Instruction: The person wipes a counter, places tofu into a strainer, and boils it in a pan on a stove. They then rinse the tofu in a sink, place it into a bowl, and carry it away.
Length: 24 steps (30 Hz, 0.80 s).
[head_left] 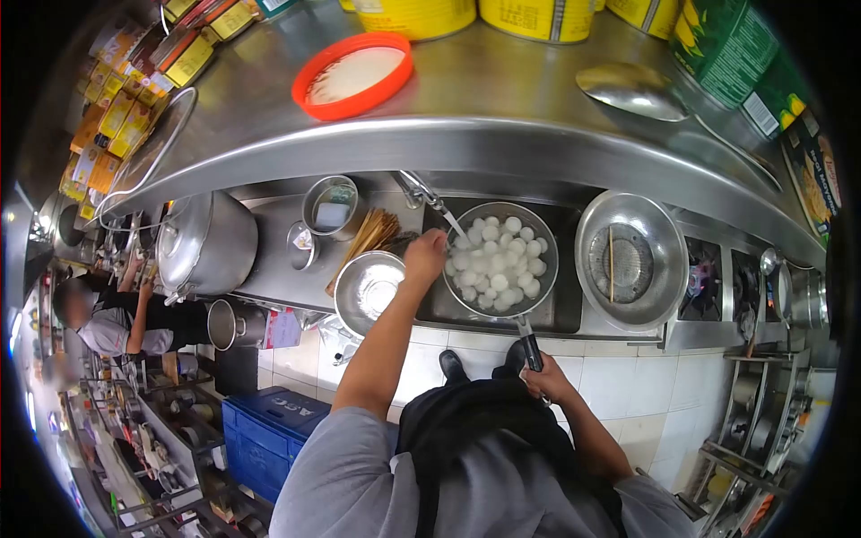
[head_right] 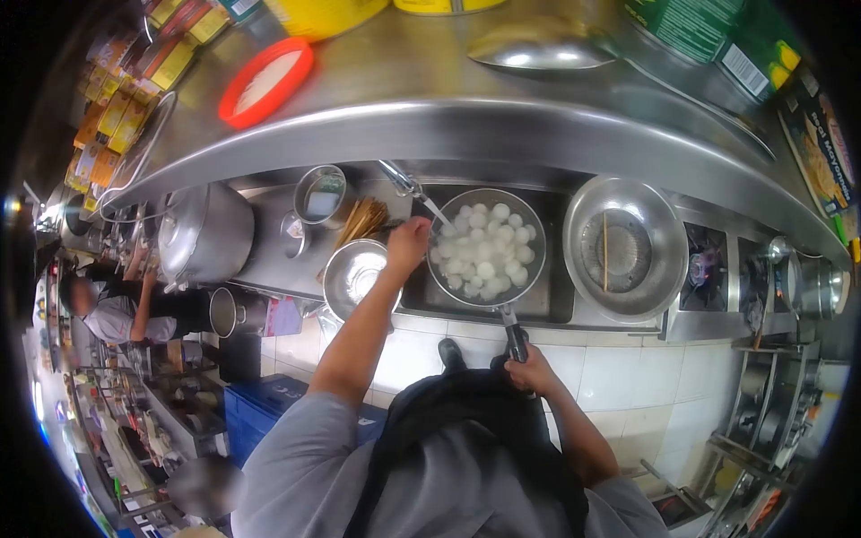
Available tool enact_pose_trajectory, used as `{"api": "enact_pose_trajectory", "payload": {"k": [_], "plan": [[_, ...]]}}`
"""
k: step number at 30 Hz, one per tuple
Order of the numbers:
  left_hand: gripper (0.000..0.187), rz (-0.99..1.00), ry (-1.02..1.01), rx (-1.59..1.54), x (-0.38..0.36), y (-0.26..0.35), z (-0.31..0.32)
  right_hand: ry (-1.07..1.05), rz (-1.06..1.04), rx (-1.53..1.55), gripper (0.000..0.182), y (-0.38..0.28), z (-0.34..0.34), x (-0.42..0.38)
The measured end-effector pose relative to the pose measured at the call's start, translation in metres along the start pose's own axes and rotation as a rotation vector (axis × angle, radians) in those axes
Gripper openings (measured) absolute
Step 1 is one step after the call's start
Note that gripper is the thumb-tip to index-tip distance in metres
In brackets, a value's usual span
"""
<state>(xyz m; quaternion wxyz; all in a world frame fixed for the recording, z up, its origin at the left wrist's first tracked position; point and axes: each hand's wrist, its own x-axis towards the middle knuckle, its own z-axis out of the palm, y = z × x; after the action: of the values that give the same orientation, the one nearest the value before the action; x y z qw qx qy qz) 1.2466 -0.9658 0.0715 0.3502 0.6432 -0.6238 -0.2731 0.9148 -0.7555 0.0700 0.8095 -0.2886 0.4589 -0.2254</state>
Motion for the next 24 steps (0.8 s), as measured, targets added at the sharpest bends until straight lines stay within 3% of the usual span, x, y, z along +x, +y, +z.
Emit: {"api": "enact_pose_trajectory", "payload": {"k": [1, 2, 3, 4, 5, 6, 7, 8, 10, 14, 16, 18, 21, 24], "plan": [[0.024, 0.363, 0.170, 0.234, -0.006, -0.016, -0.012, 0.025, 0.006, -0.022, 0.026, -0.002, 0.000, -0.002], [0.029, 0.356, 0.278, 0.332, -0.013, -0.034, -0.032, 0.033, 0.007, -0.015, 0.025, -0.005, 0.001, -0.005], [0.030, -0.095, 0.180, 0.583, -0.034, -0.016, -0.071, 0.038, 0.007, -0.009, 0.025, -0.007, 0.003, -0.008], [0.036, -0.007, 0.338, 0.839, -0.050, -0.057, -0.092, 0.039, -0.006, -0.028, 0.024, -0.009, 0.003, -0.011], [0.041, -0.201, 0.429, 0.901, -0.064, -0.088, -0.113, 0.042, -0.021, -0.048, 0.024, -0.013, 0.002, -0.013], [0.044, -0.461, 0.346, 0.866, -0.077, -0.075, -0.138, 0.054, -0.027, -0.046, 0.024, -0.015, 0.001, -0.015], [0.049, -0.626, 0.251, 0.737, -0.091, -0.107, -0.149, 0.040, -0.032, -0.014, 0.023, -0.016, 0.002, -0.017], [0.049, -0.572, -0.075, 0.580, -0.103, -0.177, -0.162, 0.023, -0.039, 0.016, 0.023, -0.017, 0.003, -0.018], [0.046, -1.042, -0.177, -0.075, -0.122, -0.150, -0.164, 0.042, -0.045, 0.014, 0.023, -0.023, 0.007, -0.020], [0.043, -0.932, -0.174, -0.318, -0.131, -0.130, -0.124, 0.064, -0.048, 0.018, 0.024, -0.033, 0.010, -0.027], [0.045, -0.720, -0.092, -0.438, -0.118, -0.060, -0.111, 0.098, -0.050, -0.023, 0.024, -0.040, 0.013, -0.030], [0.053, -0.736, -0.067, -0.067, -0.096, -0.025, -0.094, 0.120, -0.051, -0.067, 0.024, -0.041, 0.014, -0.031], [0.041, -0.582, -0.110, 0.050, -0.070, -0.019, -0.054, 0.144, -0.061, -0.101, 0.023, -0.043, 0.013, -0.028], [0.042, -0.509, -0.055, 0.020, -0.054, -0.027, -0.011, 0.167, -0.064, -0.113, 0.023, -0.048, 0.013, -0.026]]}}
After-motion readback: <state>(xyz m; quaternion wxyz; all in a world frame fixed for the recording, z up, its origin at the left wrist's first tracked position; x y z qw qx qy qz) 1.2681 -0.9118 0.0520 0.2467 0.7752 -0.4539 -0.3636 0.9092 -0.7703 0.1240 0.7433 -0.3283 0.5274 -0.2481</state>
